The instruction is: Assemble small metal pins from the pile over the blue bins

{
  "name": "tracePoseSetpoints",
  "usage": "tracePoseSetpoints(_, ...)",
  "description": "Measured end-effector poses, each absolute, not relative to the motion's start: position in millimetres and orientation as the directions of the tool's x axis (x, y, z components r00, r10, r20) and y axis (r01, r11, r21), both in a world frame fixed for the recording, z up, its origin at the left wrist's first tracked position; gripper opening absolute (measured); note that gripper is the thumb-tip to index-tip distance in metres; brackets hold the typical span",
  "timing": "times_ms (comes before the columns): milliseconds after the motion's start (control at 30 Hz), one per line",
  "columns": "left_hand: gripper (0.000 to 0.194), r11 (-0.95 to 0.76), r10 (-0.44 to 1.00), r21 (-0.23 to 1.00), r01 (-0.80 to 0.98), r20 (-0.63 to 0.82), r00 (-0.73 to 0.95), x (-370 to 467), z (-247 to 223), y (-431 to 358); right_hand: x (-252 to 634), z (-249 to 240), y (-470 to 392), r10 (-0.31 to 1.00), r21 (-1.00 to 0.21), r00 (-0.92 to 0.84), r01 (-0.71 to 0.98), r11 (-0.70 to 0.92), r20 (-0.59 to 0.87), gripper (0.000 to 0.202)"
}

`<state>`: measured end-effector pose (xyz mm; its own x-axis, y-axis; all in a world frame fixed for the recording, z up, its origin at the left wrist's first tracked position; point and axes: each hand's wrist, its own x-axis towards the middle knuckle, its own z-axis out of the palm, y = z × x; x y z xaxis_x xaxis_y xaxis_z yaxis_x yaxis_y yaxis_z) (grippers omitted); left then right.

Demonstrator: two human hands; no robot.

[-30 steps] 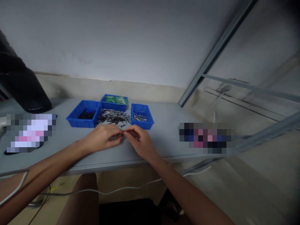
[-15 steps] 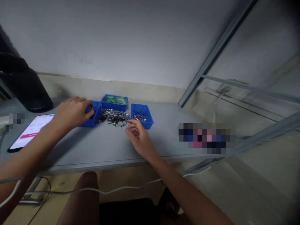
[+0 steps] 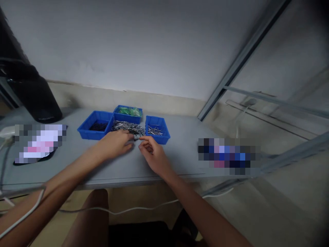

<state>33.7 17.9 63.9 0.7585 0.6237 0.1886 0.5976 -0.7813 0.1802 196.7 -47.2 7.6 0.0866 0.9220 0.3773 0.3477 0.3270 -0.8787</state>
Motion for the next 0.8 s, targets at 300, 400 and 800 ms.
tracePoseSetpoints(300, 0.023, -0.572, 0.815, 0.652, 0.498, 0.382, 0.436, 56.5, 73.0, -16.6, 197.1, 5.7, -45.5, 0.923, -0.894, 0.133, 0.329, 0.302, 0.361, 0.019)
tracePoseSetpoints(400, 0.021, -0.636, 0.768, 0.407, 0.655, 0.25, 0.59, 77.4, 84.7, 6.9, 197.8, 5.2, -45.2, 0.918, -0.888, 0.147, 0.349, 0.3, 0.368, 0.015)
tracePoseSetpoints(800, 0.024, -0.861, 0.508, -0.045, 0.507, -0.019, 0.861, 44.5, 58.9, 48.8, 197.0, 9.3, -44.8, 0.917, -0.895, 0.197, 0.362, 0.261, 0.348, 0.018)
